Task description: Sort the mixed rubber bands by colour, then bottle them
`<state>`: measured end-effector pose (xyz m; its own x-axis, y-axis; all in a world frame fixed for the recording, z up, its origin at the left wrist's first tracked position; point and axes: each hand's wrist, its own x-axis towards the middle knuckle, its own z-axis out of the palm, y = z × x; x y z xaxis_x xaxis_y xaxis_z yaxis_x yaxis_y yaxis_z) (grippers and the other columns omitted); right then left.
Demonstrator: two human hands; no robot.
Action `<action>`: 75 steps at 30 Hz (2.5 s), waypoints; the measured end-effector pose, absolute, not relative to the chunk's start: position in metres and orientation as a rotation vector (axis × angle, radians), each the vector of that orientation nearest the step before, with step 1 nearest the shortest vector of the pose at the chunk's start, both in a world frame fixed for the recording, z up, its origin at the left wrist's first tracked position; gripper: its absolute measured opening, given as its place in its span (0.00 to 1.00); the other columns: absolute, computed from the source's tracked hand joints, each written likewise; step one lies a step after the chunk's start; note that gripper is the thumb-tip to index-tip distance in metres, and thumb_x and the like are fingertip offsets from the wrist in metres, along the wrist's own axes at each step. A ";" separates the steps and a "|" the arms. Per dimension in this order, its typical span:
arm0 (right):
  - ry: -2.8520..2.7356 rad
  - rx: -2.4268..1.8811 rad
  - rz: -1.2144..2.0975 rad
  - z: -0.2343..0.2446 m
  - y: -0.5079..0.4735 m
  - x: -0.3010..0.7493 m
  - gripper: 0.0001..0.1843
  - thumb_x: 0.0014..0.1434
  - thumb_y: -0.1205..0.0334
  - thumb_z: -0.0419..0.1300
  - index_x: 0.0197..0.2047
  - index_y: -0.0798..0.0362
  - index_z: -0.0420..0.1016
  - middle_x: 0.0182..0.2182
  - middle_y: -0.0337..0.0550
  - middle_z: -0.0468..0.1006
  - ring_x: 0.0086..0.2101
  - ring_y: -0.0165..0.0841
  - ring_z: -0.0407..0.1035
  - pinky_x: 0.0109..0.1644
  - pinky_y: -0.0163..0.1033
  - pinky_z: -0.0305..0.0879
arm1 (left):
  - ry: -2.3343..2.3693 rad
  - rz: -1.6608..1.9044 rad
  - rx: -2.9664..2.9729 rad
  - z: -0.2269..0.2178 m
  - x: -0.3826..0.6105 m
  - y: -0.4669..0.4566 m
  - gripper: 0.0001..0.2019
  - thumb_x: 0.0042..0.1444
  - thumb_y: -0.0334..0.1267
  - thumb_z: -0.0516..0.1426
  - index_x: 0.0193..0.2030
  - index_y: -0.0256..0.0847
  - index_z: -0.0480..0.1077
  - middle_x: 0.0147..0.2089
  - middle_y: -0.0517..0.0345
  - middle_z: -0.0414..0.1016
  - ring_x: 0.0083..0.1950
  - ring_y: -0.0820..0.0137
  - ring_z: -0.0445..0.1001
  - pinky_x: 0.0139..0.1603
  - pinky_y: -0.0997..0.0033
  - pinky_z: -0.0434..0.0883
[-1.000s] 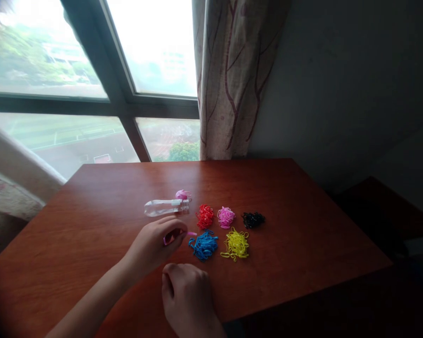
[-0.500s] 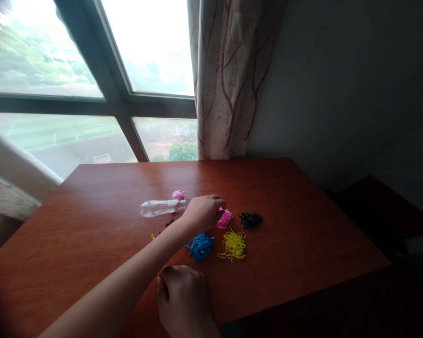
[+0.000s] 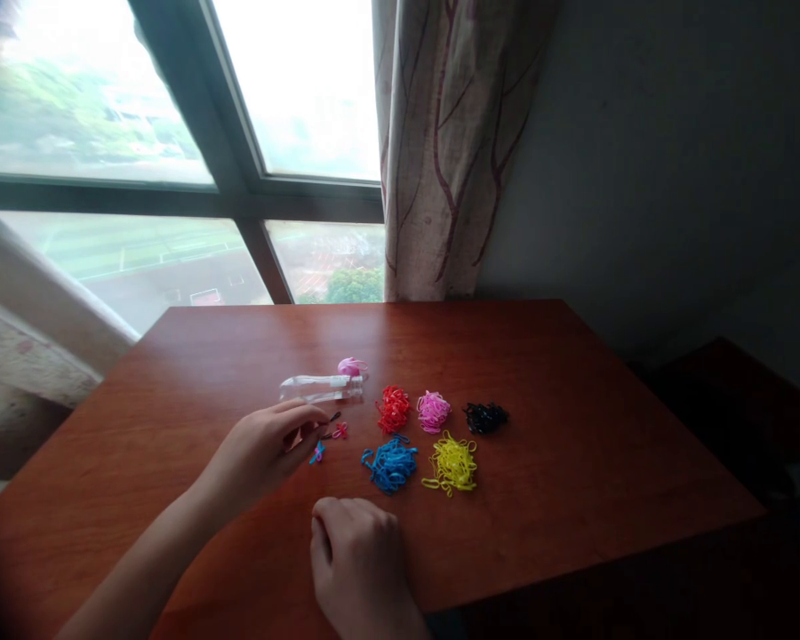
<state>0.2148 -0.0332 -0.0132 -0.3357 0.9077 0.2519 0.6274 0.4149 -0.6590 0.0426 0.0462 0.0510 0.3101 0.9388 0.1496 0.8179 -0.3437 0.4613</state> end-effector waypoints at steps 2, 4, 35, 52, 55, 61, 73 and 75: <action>-2.079 -1.294 0.607 -0.013 -0.033 0.215 0.09 0.61 0.69 0.51 0.33 0.48 0.69 0.27 0.36 0.77 0.30 0.32 0.71 0.33 0.36 0.52 | 1.672 0.589 2.209 0.042 0.023 0.036 0.08 0.61 0.39 0.54 0.38 0.44 0.74 0.34 0.61 0.76 0.29 0.73 0.70 0.31 0.74 0.63; -2.084 -1.299 0.600 -0.014 -0.034 0.215 0.09 0.61 0.69 0.52 0.34 0.49 0.70 0.27 0.36 0.77 0.30 0.32 0.72 0.33 0.36 0.52 | 1.755 0.601 2.157 0.033 0.008 0.029 0.09 0.61 0.40 0.53 0.38 0.44 0.74 0.34 0.61 0.76 0.30 0.72 0.70 0.33 0.73 0.64; -2.099 -1.315 0.581 -0.011 -0.035 0.214 0.10 0.62 0.70 0.51 0.35 0.49 0.72 0.28 0.37 0.78 0.31 0.33 0.73 0.35 0.35 0.58 | 1.710 0.552 2.115 0.012 0.010 0.014 0.09 0.63 0.39 0.52 0.37 0.44 0.73 0.39 0.58 0.75 0.40 0.67 0.74 0.39 0.71 0.68; -1.892 -1.281 0.600 -0.012 -0.032 0.219 0.10 0.67 0.64 0.52 0.44 0.51 0.75 0.30 0.40 0.80 0.30 0.33 0.76 0.35 0.33 0.68 | 1.488 0.742 2.069 0.003 0.040 -0.023 0.09 0.64 0.34 0.50 0.39 0.42 0.71 0.36 0.58 0.72 0.32 0.73 0.70 0.35 0.75 0.68; -1.866 -1.300 0.595 -0.011 -0.032 0.218 0.11 0.67 0.64 0.52 0.40 0.50 0.76 0.31 0.41 0.81 0.31 0.33 0.77 0.36 0.33 0.69 | 1.455 0.741 2.093 0.003 0.040 -0.024 0.09 0.65 0.34 0.50 0.39 0.42 0.71 0.36 0.58 0.72 0.31 0.74 0.70 0.33 0.76 0.68; -1.837 -1.322 0.602 -0.009 -0.034 0.217 0.10 0.67 0.63 0.53 0.38 0.50 0.76 0.29 0.40 0.80 0.29 0.33 0.76 0.35 0.32 0.68 | 1.443 0.761 2.096 0.003 0.040 -0.023 0.09 0.65 0.35 0.50 0.39 0.43 0.72 0.36 0.59 0.73 0.31 0.74 0.71 0.34 0.77 0.68; -1.788 -1.597 -0.002 -0.023 -0.025 0.322 0.18 0.70 0.52 0.52 0.40 0.53 0.79 0.30 0.47 0.83 0.27 0.35 0.77 0.31 0.34 0.70 | 1.530 0.750 2.103 0.006 0.041 -0.024 0.10 0.65 0.36 0.50 0.38 0.43 0.72 0.33 0.59 0.72 0.30 0.73 0.70 0.33 0.75 0.68; -1.822 -1.645 -0.060 -0.027 -0.023 0.332 0.20 0.71 0.51 0.50 0.40 0.53 0.80 0.30 0.47 0.82 0.26 0.35 0.77 0.31 0.35 0.69 | 1.537 0.749 2.099 0.005 0.041 -0.024 0.09 0.65 0.36 0.50 0.38 0.43 0.72 0.33 0.59 0.72 0.30 0.73 0.70 0.33 0.75 0.68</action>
<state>0.3317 -0.0229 -0.0269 0.0222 0.8661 0.4994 0.8971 0.2032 -0.3923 0.0408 -0.0243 0.0051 0.2389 0.9560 0.1704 0.7230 -0.2922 0.6260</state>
